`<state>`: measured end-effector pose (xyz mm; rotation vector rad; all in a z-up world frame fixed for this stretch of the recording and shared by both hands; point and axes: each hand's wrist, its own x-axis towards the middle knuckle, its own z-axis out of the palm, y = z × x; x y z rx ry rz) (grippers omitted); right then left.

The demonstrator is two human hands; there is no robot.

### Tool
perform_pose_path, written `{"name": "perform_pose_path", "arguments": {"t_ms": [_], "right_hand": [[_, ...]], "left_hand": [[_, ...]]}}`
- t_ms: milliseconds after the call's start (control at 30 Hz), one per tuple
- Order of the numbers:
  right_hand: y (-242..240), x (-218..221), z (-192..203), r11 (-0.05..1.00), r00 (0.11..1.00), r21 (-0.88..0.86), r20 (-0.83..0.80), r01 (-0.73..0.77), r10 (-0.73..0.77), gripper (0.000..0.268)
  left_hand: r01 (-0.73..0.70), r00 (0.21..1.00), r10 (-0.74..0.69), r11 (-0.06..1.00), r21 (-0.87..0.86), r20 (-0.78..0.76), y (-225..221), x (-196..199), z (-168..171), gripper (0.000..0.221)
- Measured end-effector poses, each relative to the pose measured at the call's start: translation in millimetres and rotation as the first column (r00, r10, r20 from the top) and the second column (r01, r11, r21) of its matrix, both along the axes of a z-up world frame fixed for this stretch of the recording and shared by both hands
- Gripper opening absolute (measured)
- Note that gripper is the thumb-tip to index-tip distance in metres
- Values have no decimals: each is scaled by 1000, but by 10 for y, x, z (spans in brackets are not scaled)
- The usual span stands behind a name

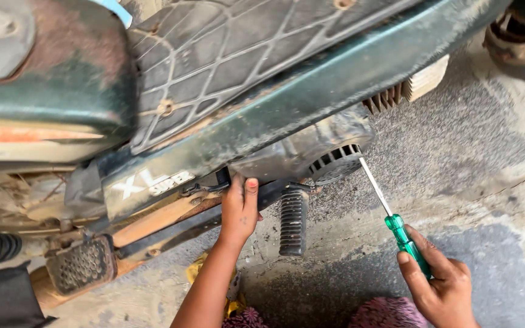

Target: The person tightens or loosens screws on a moped engine casing and frame using a screwdriver.

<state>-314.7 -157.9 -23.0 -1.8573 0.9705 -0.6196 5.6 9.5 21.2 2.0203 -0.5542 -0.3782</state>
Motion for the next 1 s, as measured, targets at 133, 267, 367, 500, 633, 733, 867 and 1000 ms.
{"name": "perform_pose_path", "arguments": {"t_ms": [133,267,367,500,633,733,867,1000], "right_hand": [[-26,-27,42,998,1000,-55,-2,-1,1,46],[-185,-49,71,998,978,-54,-207,-44,32,48],[-252,152,465,990,959,-108,-276,-90,57,49],[-252,462,898,989,986,-106,-142,-98,83,49],[-321,647,822,980,962,-170,-268,-106,58,48],[-421,767,629,968,983,245,-157,-55,95,45],[-415,915,561,568,904,737,427,-366,29,41],[-316,960,582,668,947,713,319,-213,-38,33]], "left_hand": [[-13,1000,13,1000,24,9,23,3,112,66],[44,999,-42,996,73,-33,73,16,181,64],[62,997,-59,996,66,-52,101,17,217,63],[73,996,-70,995,61,-48,135,39,273,60],[78,994,-85,991,112,61,195,95,164,57],[131,964,-127,991,0,234,183,119,155,55],[107,975,-112,994,34,194,211,136,146,56],[119,975,-135,988,100,176,217,153,146,56]]}}
